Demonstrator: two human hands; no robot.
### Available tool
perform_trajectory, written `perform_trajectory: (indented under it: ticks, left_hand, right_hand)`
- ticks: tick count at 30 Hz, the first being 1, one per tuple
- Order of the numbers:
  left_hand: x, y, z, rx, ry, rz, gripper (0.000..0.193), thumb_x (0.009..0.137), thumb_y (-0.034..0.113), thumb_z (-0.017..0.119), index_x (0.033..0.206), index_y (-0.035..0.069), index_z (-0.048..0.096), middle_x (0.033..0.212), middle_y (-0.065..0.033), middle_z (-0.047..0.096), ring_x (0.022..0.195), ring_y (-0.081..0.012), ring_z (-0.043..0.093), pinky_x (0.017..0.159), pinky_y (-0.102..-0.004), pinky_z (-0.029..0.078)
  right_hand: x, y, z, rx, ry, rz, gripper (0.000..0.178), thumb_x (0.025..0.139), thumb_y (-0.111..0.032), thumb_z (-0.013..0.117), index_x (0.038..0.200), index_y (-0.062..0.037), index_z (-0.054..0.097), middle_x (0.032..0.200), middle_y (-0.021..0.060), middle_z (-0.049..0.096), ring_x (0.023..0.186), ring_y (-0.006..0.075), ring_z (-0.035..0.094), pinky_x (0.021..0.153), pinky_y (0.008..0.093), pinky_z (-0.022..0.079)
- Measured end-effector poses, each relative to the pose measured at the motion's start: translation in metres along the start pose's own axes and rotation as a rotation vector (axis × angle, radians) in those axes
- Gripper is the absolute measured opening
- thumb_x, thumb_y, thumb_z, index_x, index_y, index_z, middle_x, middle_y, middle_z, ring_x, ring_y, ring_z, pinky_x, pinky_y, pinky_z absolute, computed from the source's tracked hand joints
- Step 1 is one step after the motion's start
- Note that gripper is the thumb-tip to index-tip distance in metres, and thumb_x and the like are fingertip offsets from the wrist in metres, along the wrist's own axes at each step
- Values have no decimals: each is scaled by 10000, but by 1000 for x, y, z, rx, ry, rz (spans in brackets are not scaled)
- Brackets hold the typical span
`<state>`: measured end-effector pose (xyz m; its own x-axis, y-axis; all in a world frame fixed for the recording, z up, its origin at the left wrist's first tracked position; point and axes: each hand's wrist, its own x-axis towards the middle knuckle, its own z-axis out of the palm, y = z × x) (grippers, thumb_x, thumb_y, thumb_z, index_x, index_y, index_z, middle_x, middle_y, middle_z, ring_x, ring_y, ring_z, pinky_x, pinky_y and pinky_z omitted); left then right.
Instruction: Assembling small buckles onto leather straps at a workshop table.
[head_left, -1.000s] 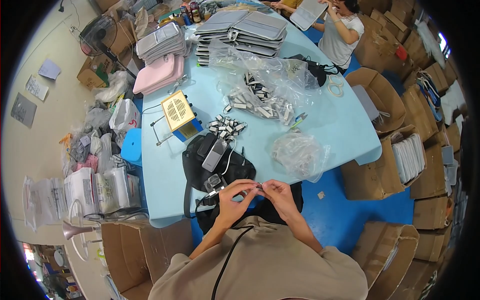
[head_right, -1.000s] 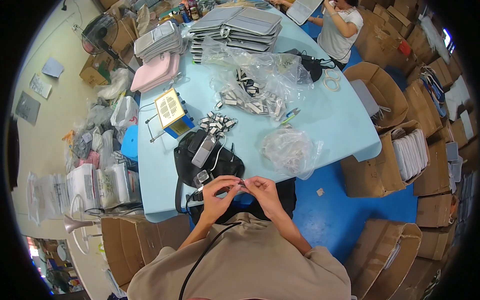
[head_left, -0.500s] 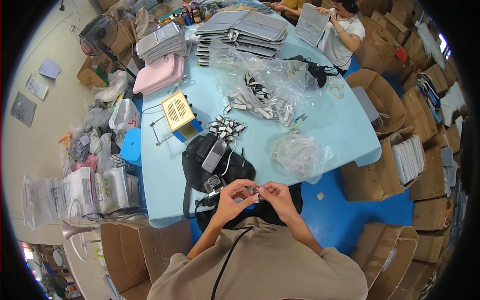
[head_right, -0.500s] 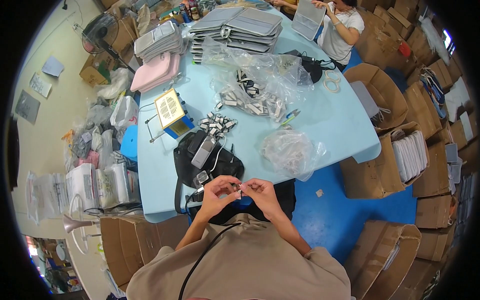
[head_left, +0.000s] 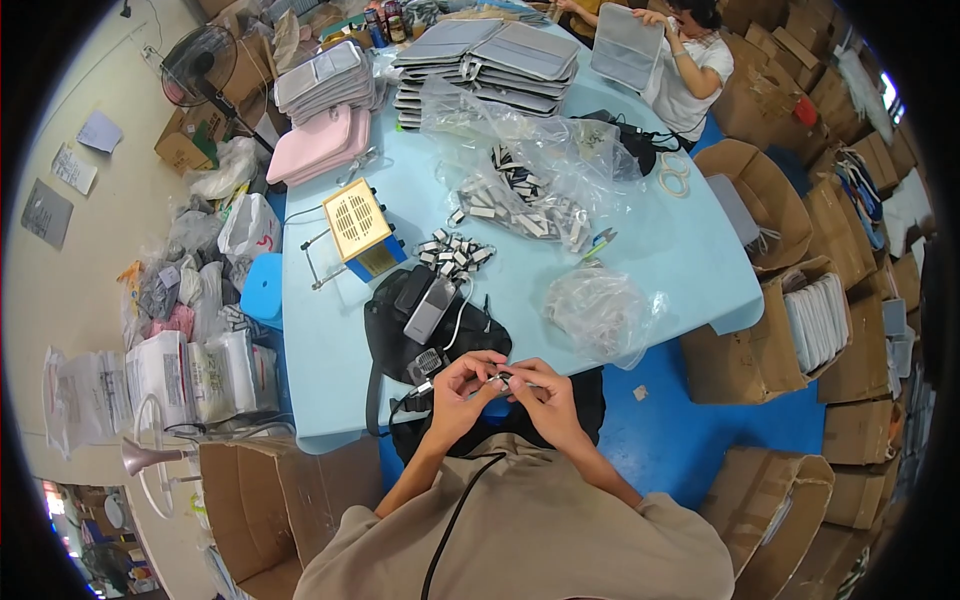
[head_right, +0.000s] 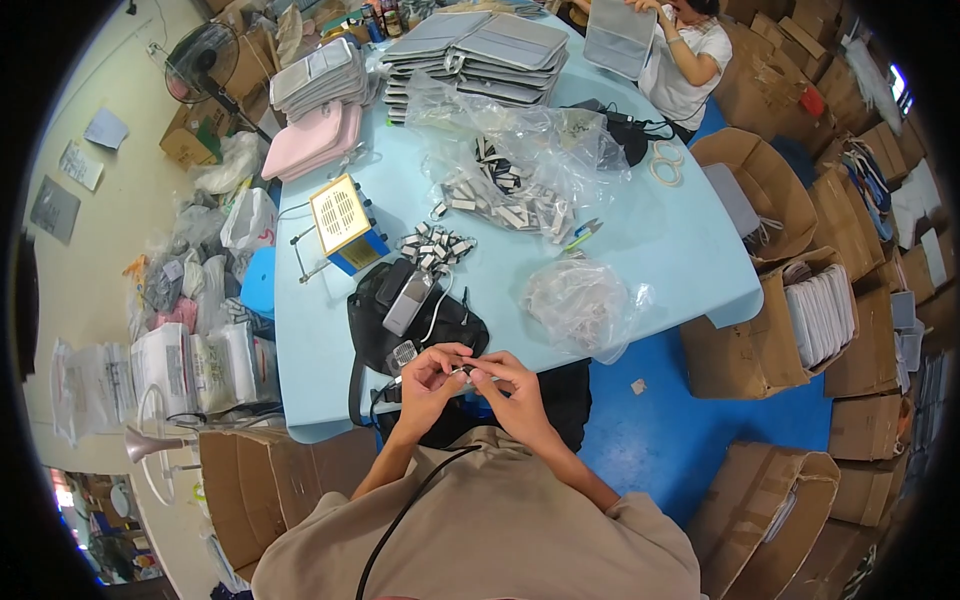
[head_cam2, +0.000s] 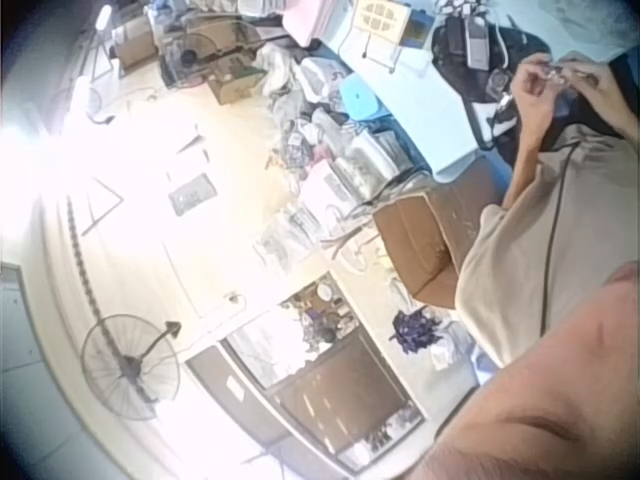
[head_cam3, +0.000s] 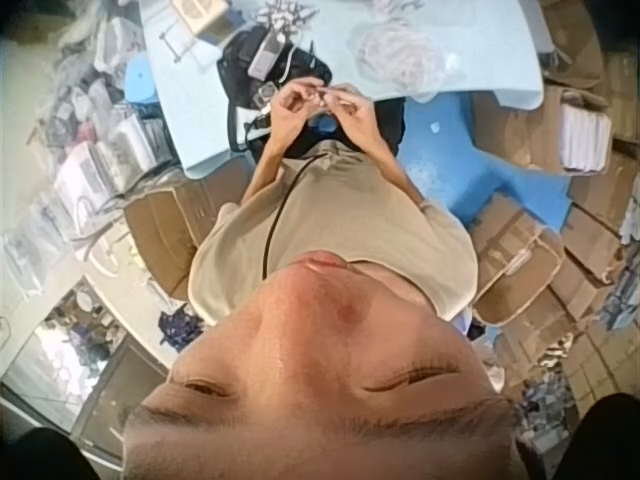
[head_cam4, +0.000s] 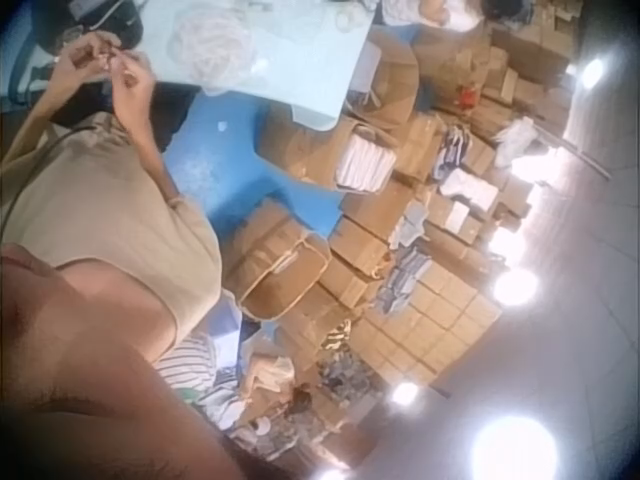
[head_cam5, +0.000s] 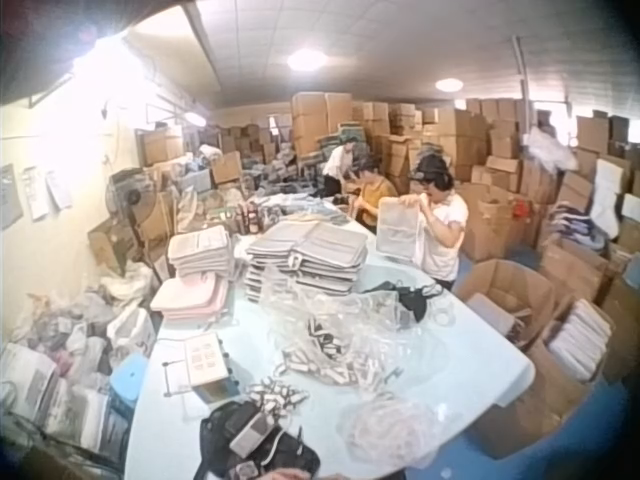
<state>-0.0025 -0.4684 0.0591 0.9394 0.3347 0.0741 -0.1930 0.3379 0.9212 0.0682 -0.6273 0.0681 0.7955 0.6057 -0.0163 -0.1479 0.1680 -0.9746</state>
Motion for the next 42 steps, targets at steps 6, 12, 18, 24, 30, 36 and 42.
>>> perform_trajectory:
  ticks: [6, 12, 18, 24, 30, 36, 42]
  left_hand:
    - [-3, -2, -2, -93, 24, -91, 230, 882, -58, 741, 880, 52, 539, 1143, -130, 666, 1028, -148, 644, 931, -289, 514]
    - [-3, -15, -21, -124, -16, -214, 265, 827, -45, 804, 829, 81, 571, 1022, -51, 674, 900, -103, 633, 809, -233, 503]
    - [-3, -2, -14, -179, 20, -320, 209, 834, -30, 806, 900, 60, 630, 914, -14, 647, 836, -70, 608, 740, -218, 490]
    - [-7, -11, -17, -173, -14, -245, 307, 849, -24, 803, 1126, 36, 684, 913, 5, 635, 834, -69, 605, 737, -230, 493]
    - [-6, -5, -11, -64, -17, -234, 202, 892, -14, 774, 1047, 27, 650, 961, -12, 655, 883, -80, 634, 764, -238, 529]
    - [-4, 1, -12, -36, -81, -237, 174, 918, -20, 742, 1037, 18, 621, 1001, -39, 697, 906, -77, 653, 774, -229, 533]
    - [-5, -3, -11, 55, -37, -214, 221, 904, -38, 746, 1110, 2, 677, 966, -29, 689, 883, -64, 634, 768, -206, 505]
  right_hand:
    - [-3, 5, 9, -61, 92, -50, 207, 928, -46, 752, 1125, 18, 736, 1027, 75, 688, 939, 123, 673, 780, 257, 574]
    - [-1, 4, 3, -176, 135, -150, 184, 912, -39, 763, 1084, 21, 748, 962, 90, 715, 860, 140, 700, 738, 260, 582]
    - [-3, -9, 5, -297, 53, -182, 180, 920, 34, 722, 1099, 36, 738, 989, 106, 717, 871, 129, 692, 757, 253, 578]
    - [-3, 0, 4, -270, 53, -190, 198, 918, 54, 708, 1112, 33, 746, 987, 119, 720, 869, 140, 697, 741, 245, 562]
    - [0, 6, 5, -326, 134, -274, 153, 905, 23, 734, 1054, 25, 766, 906, 126, 727, 799, 157, 698, 701, 248, 530]
    - [-3, 8, 3, -103, 130, -134, 182, 887, 45, 752, 1067, 29, 773, 883, 87, 696, 832, 128, 688, 712, 229, 518]
    - [-5, 8, 5, -165, 167, -173, 191, 879, 93, 736, 1056, 33, 776, 908, 93, 710, 847, 133, 694, 748, 239, 537]
